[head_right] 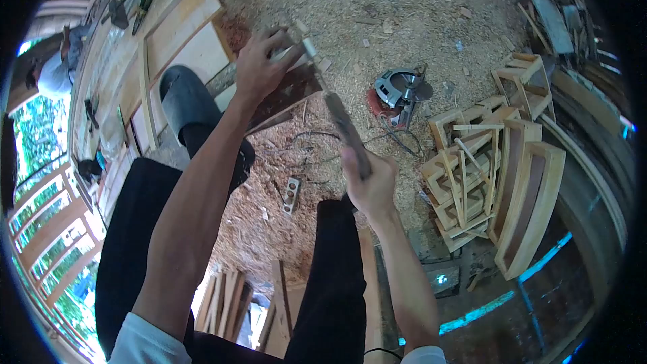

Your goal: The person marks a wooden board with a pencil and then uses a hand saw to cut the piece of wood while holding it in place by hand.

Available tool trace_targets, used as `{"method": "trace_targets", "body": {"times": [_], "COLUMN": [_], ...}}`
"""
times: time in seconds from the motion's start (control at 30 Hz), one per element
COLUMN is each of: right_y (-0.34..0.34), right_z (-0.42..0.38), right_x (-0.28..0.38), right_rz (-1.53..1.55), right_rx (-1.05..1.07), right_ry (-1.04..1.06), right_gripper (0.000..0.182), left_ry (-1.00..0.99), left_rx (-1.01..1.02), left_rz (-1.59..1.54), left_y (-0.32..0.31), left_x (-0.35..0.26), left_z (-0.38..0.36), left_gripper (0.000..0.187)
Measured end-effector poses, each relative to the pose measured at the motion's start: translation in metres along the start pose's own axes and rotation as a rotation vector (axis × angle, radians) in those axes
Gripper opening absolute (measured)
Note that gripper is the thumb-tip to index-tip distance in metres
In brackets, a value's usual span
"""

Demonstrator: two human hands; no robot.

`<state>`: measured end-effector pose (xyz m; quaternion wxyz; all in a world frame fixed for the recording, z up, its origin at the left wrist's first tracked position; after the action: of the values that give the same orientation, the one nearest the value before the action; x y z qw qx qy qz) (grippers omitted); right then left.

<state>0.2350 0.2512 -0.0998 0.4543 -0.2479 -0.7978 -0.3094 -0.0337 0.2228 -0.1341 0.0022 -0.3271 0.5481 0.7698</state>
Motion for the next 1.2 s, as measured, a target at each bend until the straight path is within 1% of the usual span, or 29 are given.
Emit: {"method": "trace_targets", "body": {"times": [0.03, 0.07, 0.13, 0.23, 0.27, 0.3, 0.33, 0.37, 0.4, 0.47, 0.57, 0.63, 0.67, 0.73, 0.77, 0.83, 0.87, 0.93, 1.0, 1.1, 1.17, 1.2], "right_y": [0.003, 0.004, 0.008, 0.002, -0.001, -0.004, -0.007, -0.008, -0.005, 0.003, 0.011, 0.001, -0.002, -0.015, -0.020, -0.024, -0.019, -0.006, 0.014, 0.025, 0.015, 0.008], "right_z": [-0.011, -0.021, -0.033, -0.017, -0.006, 0.002, 0.009, 0.011, 0.008, -0.010, -0.047, -0.040, -0.036, 0.000, 0.013, 0.029, 0.024, -0.007, -0.039, -0.036, -0.004, 0.016], "right_x": [-0.009, -0.017, -0.030, -0.019, -0.025, -0.024, -0.020, -0.017, -0.019, -0.026, -0.021, -0.019, -0.016, 0.016, 0.022, 0.029, 0.026, 0.013, -0.004, -0.020, -0.005, 0.006], "right_rz": [0.051, 0.039, 0.103, 0.097, 0.106, 0.099, 0.079, 0.061, 0.060, -0.073, -0.087, -0.060, -0.033, -0.105, -0.100, -0.103, -0.092, -0.048, -0.058, -0.136, -0.122, -0.079], "right_rx": [-0.015, 0.014, -0.066, -0.025, 0.004, 0.009, 0.003, -0.004, -0.003, -0.008, -0.029, -0.042, -0.053, -0.015, -0.045, -0.021, -0.047, -0.076, -0.008, 0.023, 0.022, 0.035], "right_ry": [-0.015, -0.016, -0.046, -0.104, -0.046, -0.046, -0.038, -0.028, -0.024, -0.015, -0.027, -0.023, -0.034, 0.050, 0.057, 0.045, 0.041, 0.103, -0.001, 0.022, 0.042, 0.048], "right_gripper": [0.046, 0.046, 0.051, 0.051, 0.052, 0.052, 0.052, 0.052, 0.052, 0.051, 0.047, 0.044, 0.042, 0.037, 0.037, 0.047, 0.047, 0.047, 0.025, 0.025, 0.028, 0.038], "left_ry": [-0.014, 0.002, 0.029, 0.072, 0.057, 0.041, 0.055, 0.058, 0.049, 0.032, 0.012, 0.032, 0.088, 0.065, 0.071, 0.026, 0.011, -0.002, 0.001, 0.005, 0.003, 0.010], "left_rx": [0.012, 0.010, -0.012, 0.007, -0.036, -0.077, -0.037, -0.039, -0.026, -0.025, -0.082, -0.052, -0.009, 0.002, 0.017, 0.013, 0.005, 0.013, 0.006, -0.001, 0.005, 0.006], "left_rz": [0.024, 0.024, 0.043, 0.006, -0.002, -0.011, -0.027, -0.028, -0.003, 0.025, 0.024, 0.035, -0.068, -0.092, -0.098, -0.089, -0.074, -0.063, -0.047, -0.019, -0.021, -0.021], "left_y": [0.000, -0.001, -0.003, -0.004, -0.007, -0.009, -0.010, -0.010, -0.008, -0.005, -0.005, -0.005, -0.008, -0.004, -0.002, -0.002, -0.003, -0.001, -0.001, 0.001, -0.002, -0.004], "left_x": [0.001, 0.002, 0.003, 0.002, 0.004, 0.007, 0.008, 0.008, 0.006, 0.005, 0.003, 0.001, 0.004, 0.001, 0.000, 0.003, 0.004, 0.001, 0.002, -0.003, 0.001, 0.003], "left_z": [-0.001, -0.002, -0.004, -0.007, -0.006, -0.006, -0.004, -0.006, -0.006, -0.004, -0.004, -0.005, -0.003, -0.002, -0.001, -0.002, -0.002, -0.002, -0.001, -0.002, -0.003, -0.002], "left_gripper": [0.032, 0.038, 0.040, 0.045, 0.043, 0.042, 0.041, 0.041, 0.041, 0.041, 0.036, 0.032, 0.033, 0.032, 0.031, 0.030, 0.028, 0.027, 0.026, 0.024, 0.023, 0.022]}}
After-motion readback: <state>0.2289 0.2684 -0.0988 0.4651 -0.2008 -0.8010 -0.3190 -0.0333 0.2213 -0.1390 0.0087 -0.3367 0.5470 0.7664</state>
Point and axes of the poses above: each hand's wrist, its own z-axis towards the middle knuckle, its own y-axis out of the back of the hand, x = y × z, the point moved 2 cm from there along z, towards the middle knuckle, and after that the axes turned 7 degrees about -y, right-handed, at the moved point
